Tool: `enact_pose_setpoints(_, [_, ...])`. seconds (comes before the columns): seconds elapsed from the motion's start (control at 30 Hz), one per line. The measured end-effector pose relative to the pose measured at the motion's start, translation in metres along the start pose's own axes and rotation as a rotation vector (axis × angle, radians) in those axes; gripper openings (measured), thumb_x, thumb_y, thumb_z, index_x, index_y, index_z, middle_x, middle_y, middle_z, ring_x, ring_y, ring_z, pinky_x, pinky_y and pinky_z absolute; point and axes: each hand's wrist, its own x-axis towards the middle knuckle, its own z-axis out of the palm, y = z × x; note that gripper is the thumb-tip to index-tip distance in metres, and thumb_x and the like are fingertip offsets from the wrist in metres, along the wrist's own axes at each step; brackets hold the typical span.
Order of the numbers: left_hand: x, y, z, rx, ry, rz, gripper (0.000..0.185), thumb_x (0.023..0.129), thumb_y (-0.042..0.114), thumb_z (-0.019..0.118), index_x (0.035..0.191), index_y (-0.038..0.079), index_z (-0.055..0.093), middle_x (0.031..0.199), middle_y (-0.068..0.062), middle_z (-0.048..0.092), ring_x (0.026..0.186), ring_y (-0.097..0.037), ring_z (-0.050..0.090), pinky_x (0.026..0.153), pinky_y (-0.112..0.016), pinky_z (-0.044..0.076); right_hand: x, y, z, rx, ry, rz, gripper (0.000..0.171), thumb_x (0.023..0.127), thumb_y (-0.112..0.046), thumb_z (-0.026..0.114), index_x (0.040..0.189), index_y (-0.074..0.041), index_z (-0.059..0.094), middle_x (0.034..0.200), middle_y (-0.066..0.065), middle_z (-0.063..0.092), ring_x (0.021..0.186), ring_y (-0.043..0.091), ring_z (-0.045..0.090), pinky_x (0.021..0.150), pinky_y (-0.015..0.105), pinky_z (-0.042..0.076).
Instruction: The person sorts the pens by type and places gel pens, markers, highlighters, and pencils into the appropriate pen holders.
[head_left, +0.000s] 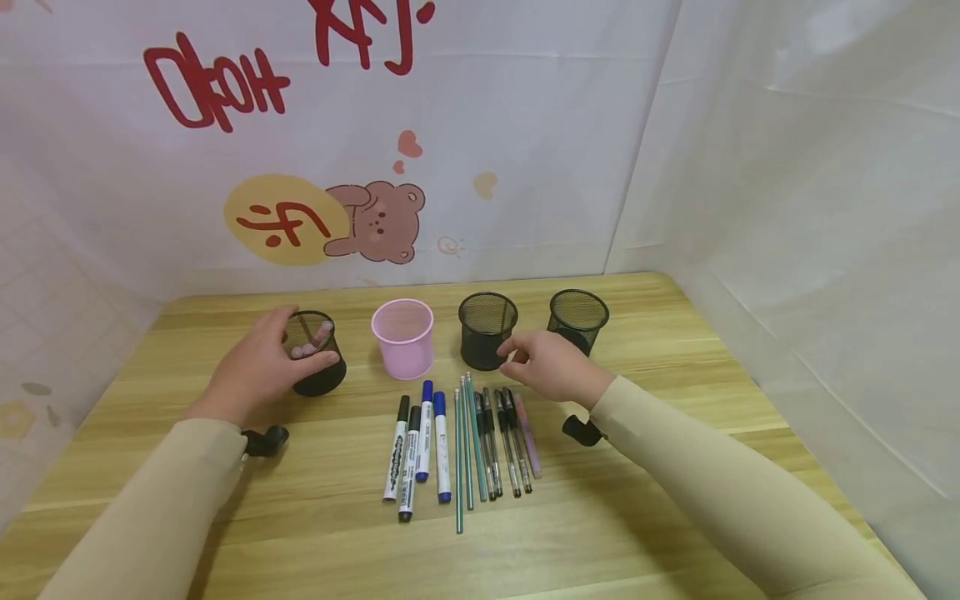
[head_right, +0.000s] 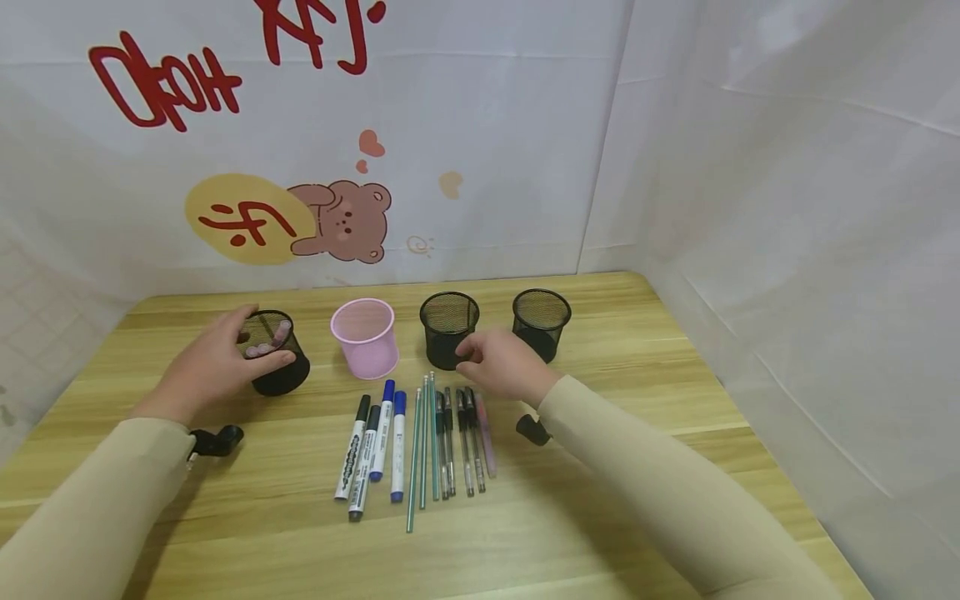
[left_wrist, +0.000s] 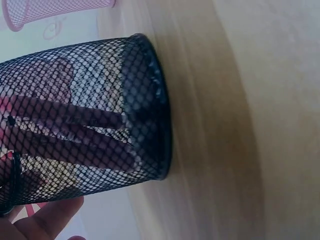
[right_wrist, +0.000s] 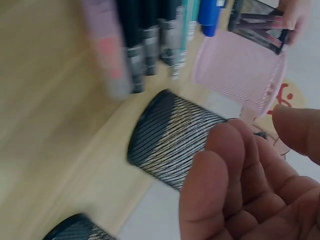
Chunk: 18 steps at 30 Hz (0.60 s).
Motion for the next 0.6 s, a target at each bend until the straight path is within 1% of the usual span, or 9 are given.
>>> enact_pose_setpoints(0.1, [-0.001, -0.001, 0.003, -0.001, 0.021, 0.001, 0.115, 0.086, 0.079, 0.066, 0.163, 0.003, 0.027, 0.162, -0.028, 0.036, 0.140, -0.052, 0.044, 0.108, -0.075, 0.041, -0.001, 0.008, 0.002, -0.059, -0.026, 0.003, 0.035, 0.102, -0.027, 0.069, 0.132, -0.009, 0.071, 0.098, -0.001, 0.075, 0.083, 0.012, 0.067, 0.079, 0.035, 0.056])
enact_pose_setpoints(0.23, [-0.001, -0.001, 0.006, 0.002, 0.045, 0.008, 0.110, 0.087, 0.077, 0.066, 0.162, 0.004, 0.031, 0.160, -0.027, 0.039, 0.138, -0.050, 0.047, 0.106, -0.073, 0.043, -0.003, 0.016, 0.005, -0.112, -0.076, 0.022, 0.038, 0.100, -0.026, 0.072, 0.133, -0.008, 0.070, 0.095, -0.001, 0.075, 0.084, 0.012, 0.067, 0.080, 0.035, 0.057])
enact_pose_setpoints(0.33, [-0.001, 0.000, 0.006, 0.003, 0.061, 0.011, 0.105, 0.089, 0.074, 0.068, 0.159, 0.004, 0.033, 0.156, -0.027, 0.043, 0.133, -0.048, 0.050, 0.103, -0.072, 0.045, -0.005, 0.019, 0.008, -0.106, -0.116, 0.042, 0.041, 0.098, -0.027, 0.074, 0.134, -0.008, 0.069, 0.095, -0.001, 0.076, 0.085, 0.012, 0.069, 0.081, 0.035, 0.058])
enact_pose_setpoints(0.4, [-0.001, 0.001, 0.006, 0.000, 0.067, 0.009, 0.102, 0.089, 0.071, 0.069, 0.158, 0.004, 0.035, 0.154, -0.026, 0.044, 0.130, -0.047, 0.051, 0.102, -0.071, 0.046, -0.007, 0.020, 0.011, -0.080, -0.143, 0.054, 0.043, 0.097, -0.026, 0.075, 0.135, -0.008, 0.068, 0.095, -0.001, 0.078, 0.085, 0.012, 0.069, 0.082, 0.035, 0.058])
enact_pose_setpoints(0.5, [-0.002, 0.003, 0.007, -0.007, 0.070, 0.001, 0.099, 0.090, 0.069, 0.069, 0.156, 0.004, 0.036, 0.152, -0.026, 0.044, 0.127, -0.045, 0.052, 0.101, -0.070, 0.047, -0.009, 0.023, 0.016, -0.056, -0.169, 0.059, 0.045, 0.095, -0.025, 0.077, 0.134, -0.007, 0.068, 0.093, -0.002, 0.078, 0.083, 0.010, 0.069, 0.077, 0.032, 0.057])
enact_pose_setpoints(0.6, [-0.002, 0.003, 0.007, -0.011, 0.070, -0.005, 0.099, 0.090, 0.068, 0.070, 0.157, 0.003, 0.034, 0.154, -0.027, 0.043, 0.129, -0.046, 0.051, 0.103, -0.070, 0.046, -0.011, 0.024, 0.019, -0.043, -0.173, 0.059, 0.046, 0.093, -0.024, 0.080, 0.133, -0.006, 0.068, 0.091, -0.002, 0.077, 0.080, 0.009, 0.068, 0.074, 0.030, 0.056])
